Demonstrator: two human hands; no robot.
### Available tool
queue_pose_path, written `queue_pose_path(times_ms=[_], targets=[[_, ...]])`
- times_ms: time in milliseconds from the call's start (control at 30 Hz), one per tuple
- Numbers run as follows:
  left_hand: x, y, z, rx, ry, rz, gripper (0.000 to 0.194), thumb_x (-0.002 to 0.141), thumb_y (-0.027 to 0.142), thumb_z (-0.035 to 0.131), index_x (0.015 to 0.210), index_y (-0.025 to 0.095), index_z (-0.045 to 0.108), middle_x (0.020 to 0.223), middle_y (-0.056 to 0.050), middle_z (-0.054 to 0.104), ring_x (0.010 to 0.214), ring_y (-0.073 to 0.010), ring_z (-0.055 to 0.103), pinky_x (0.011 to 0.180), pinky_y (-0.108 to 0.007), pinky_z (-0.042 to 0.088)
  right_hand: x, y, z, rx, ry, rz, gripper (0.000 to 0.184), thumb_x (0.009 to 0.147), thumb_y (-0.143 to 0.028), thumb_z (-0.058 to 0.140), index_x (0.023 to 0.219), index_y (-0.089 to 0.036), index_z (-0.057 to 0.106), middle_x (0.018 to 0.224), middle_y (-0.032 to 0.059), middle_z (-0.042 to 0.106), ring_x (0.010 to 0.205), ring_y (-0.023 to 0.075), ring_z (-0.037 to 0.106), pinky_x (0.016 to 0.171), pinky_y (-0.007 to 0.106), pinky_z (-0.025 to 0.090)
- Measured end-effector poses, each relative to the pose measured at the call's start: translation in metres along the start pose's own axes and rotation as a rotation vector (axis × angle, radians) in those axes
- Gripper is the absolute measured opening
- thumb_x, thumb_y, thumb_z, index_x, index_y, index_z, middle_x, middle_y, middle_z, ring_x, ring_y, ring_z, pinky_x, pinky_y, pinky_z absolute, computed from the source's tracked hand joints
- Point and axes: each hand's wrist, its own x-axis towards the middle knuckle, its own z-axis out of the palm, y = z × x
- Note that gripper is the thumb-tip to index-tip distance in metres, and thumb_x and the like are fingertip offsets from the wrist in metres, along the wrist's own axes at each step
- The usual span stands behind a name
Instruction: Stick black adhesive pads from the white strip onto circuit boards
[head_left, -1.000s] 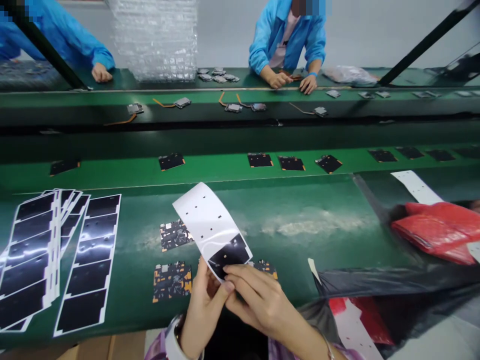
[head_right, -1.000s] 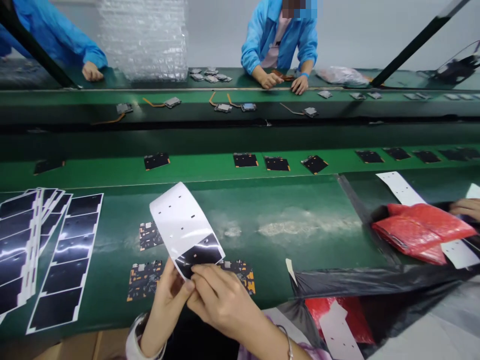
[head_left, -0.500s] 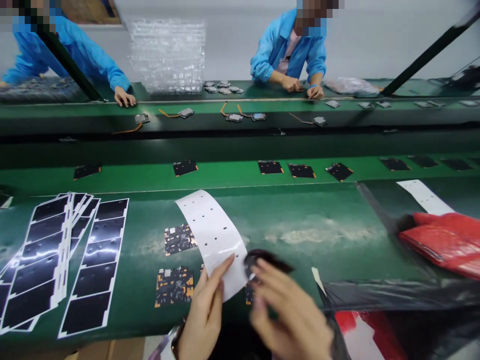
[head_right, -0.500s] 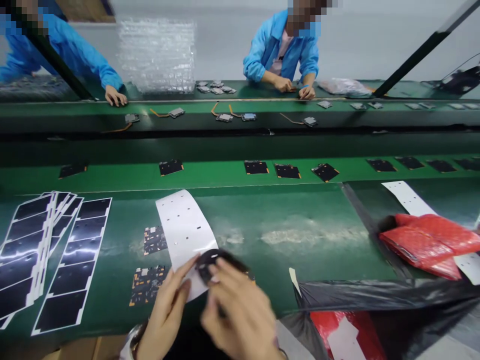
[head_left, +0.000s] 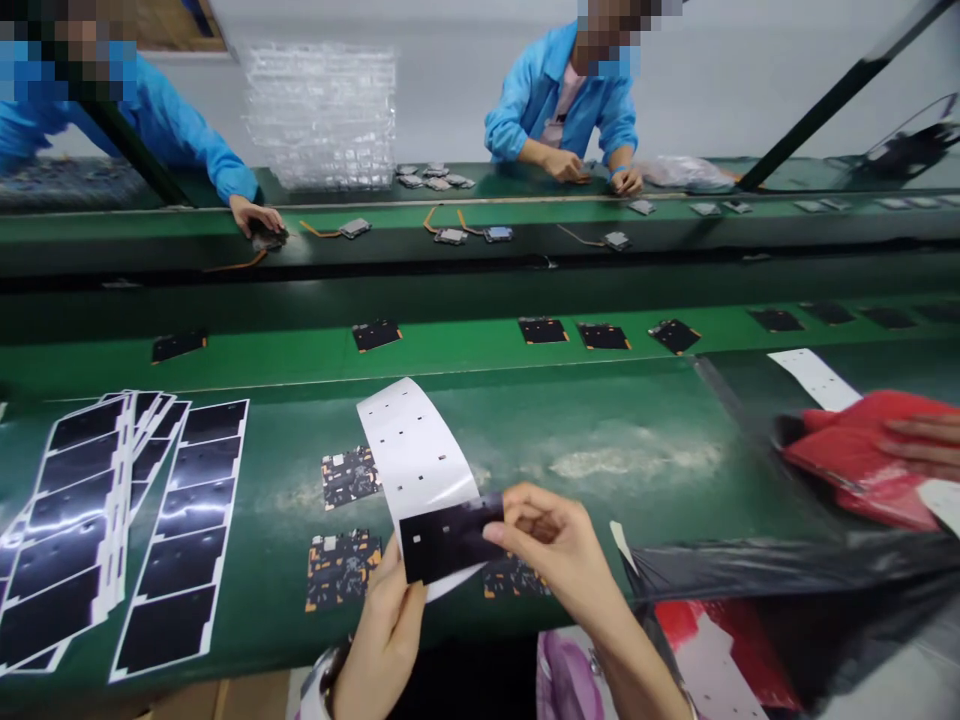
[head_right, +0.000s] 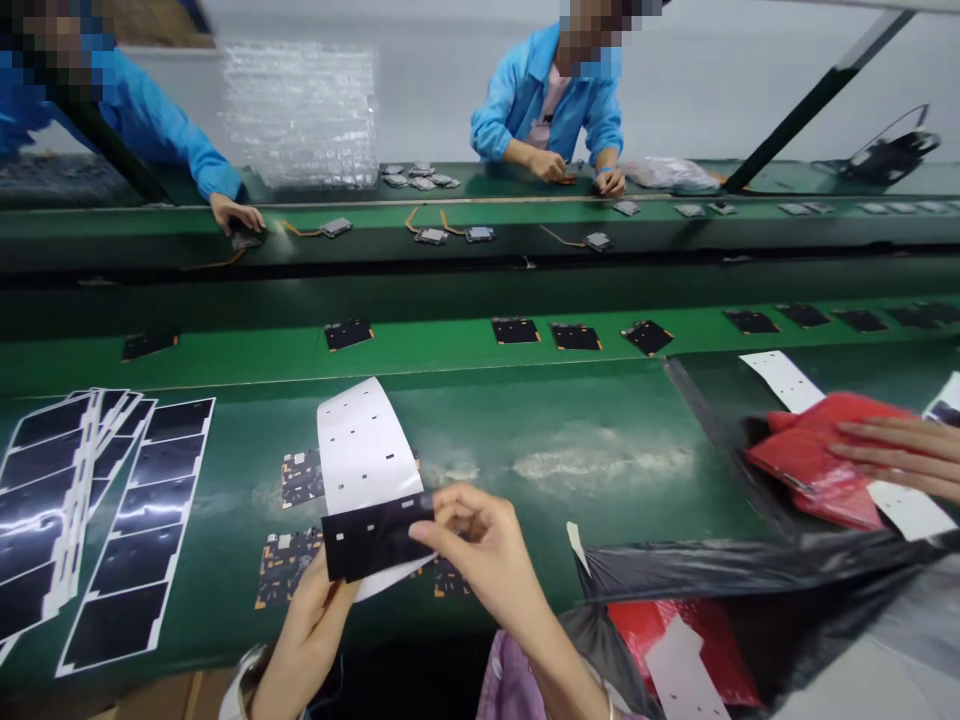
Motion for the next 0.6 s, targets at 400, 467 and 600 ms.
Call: queue_pose_path(times_ms=[400, 467, 600], targets=[[0.018, 0.014, -0.037, 0.217, 0.158, 0.04, 0.055, 0.101, 0.023, 0.051, 0.153, 0.038, 0.042, 0.152, -0.005, 0.055, 0.087, -0.0148, 0.067, 0.088, -0.032, 0.054, -0.056, 0.074, -0.056, -0.121, 0.242, 0.324, 0.052, 0.066, -0.063, 0.084, 0.063, -0.019, 0.056, 0.047, -0.0055, 0.047, 0.041, 0.0086, 0.041, 0.043, 0.022, 0.033], [0.014, 0.016, -0.04, 0.185, 0.158, 0.007, 0.055, 0.1, 0.025, 0.053, 0.153, 0.036, 0.044, 0.148, -0.006, 0.057, 0.064, -0.0089, 0.057, 0.065, -0.026, 0.052, -0.061, 0.086, -0.057, -0.108, 0.264, 0.355, 0.053, 0.066, -0.062, 0.085, 0.063, -0.018, 0.056, 0.046, -0.0064, 0.045, 0.041, 0.0074, 0.038, 0.042, 0.022, 0.03], [0.006, 0.021, -0.037, 0.127, 0.171, -0.062, 0.054, 0.098, 0.026, 0.057, 0.152, 0.03, 0.047, 0.134, -0.009, 0.065, 0.052, -0.0045, 0.043, 0.049, -0.021, 0.04, -0.064, 0.09, -0.055, -0.112, 0.295, 0.364, 0.052, 0.065, -0.062, 0.086, 0.063, -0.018, 0.057, 0.046, -0.0067, 0.043, 0.041, 0.0072, 0.036, 0.042, 0.022, 0.028]])
